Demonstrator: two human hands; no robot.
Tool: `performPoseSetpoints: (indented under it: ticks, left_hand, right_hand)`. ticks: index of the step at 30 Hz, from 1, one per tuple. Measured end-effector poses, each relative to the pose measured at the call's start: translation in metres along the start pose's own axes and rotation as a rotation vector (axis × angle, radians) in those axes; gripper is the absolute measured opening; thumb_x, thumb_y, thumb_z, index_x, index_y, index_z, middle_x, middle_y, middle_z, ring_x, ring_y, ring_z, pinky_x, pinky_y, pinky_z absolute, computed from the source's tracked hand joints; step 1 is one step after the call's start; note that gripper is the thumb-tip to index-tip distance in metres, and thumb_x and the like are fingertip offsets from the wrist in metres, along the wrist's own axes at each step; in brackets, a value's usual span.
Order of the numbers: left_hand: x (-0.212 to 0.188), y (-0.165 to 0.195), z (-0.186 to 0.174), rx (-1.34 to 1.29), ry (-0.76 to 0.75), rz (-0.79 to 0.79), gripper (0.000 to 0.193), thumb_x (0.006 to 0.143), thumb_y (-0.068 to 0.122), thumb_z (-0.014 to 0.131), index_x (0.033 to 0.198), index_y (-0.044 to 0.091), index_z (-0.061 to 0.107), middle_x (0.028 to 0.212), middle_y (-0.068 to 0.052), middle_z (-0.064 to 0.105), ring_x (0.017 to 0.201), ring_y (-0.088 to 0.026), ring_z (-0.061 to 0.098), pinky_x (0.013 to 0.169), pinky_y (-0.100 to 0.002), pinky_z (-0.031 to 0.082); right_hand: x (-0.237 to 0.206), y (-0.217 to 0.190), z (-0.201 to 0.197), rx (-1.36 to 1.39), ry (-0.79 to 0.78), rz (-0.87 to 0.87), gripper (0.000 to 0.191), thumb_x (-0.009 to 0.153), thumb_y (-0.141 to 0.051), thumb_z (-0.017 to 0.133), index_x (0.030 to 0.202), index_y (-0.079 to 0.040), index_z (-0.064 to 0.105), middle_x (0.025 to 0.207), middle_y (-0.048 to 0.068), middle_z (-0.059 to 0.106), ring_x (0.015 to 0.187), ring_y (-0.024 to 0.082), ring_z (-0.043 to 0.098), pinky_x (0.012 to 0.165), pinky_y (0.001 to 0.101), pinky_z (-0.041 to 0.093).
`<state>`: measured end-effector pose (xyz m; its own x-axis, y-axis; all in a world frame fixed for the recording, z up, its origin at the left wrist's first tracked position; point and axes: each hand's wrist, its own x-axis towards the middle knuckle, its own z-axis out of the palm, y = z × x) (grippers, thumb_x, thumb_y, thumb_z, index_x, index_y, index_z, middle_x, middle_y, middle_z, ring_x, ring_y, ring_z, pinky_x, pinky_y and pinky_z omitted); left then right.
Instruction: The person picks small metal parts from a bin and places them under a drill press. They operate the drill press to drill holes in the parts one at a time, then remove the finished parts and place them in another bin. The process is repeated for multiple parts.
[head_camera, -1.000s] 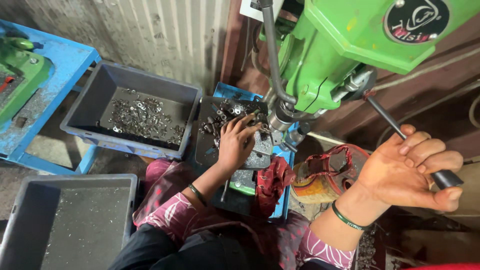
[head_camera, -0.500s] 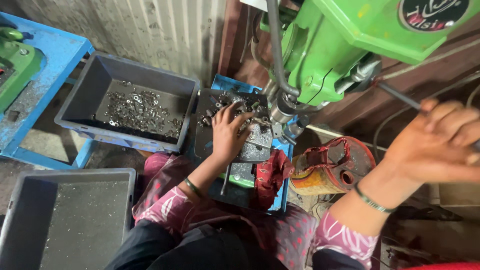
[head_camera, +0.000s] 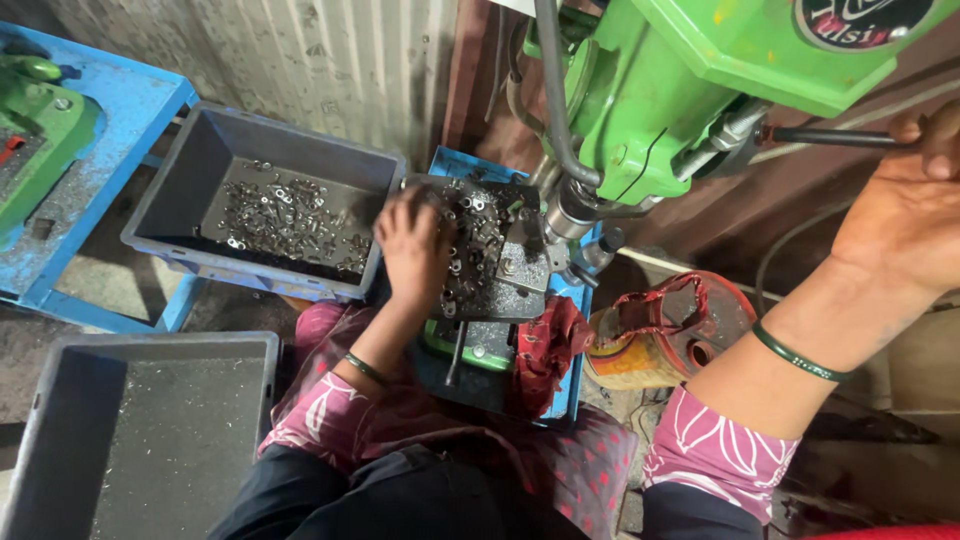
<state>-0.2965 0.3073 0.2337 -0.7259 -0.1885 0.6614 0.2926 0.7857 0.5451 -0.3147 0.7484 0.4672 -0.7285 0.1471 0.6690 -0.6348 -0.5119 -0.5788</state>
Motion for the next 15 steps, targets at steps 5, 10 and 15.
performPoseSetpoints:
  ticks: [5,10,15]
  left_hand:
    - [0.001,0.000,0.043,0.085,-0.346,0.147,0.033,0.086,0.017,0.068,0.116,0.026,0.074,0.140,-0.013,0.058,0.133,-0.038,0.050,0.109,-0.054,0.036]
    - [0.015,-0.003,0.072,0.140,-0.525,0.277,0.026,0.082,0.015,0.061,0.100,0.028,0.077,0.135,-0.012,0.061,0.119,-0.041,0.052,0.101,-0.052,0.040]
    - [0.023,-0.005,0.069,0.124,-0.476,0.374,0.016,0.086,0.015,0.062,0.093,0.021,0.074,0.116,-0.007,0.067,0.117,-0.033,0.057,0.102,-0.051,0.043]
  right_hand:
    - [-0.001,-0.002,0.003,-0.003,0.005,-0.002,0.046,0.102,-0.052,0.046,0.086,-0.010,0.038,0.074,0.006,0.038,0.066,0.018,0.038,0.078,0.0335,0.042]
    - [-0.003,-0.006,0.004,-0.006,0.011,-0.005,0.046,0.102,-0.052,0.046,0.086,-0.010,0.038,0.074,0.006,0.039,0.066,0.018,0.039,0.079,0.0335,0.042]
    - [-0.003,-0.005,0.005,-0.002,0.016,-0.008,0.046,0.102,-0.053,0.046,0.086,-0.010,0.038,0.074,0.006,0.039,0.067,0.018,0.039,0.080,0.0335,0.043]
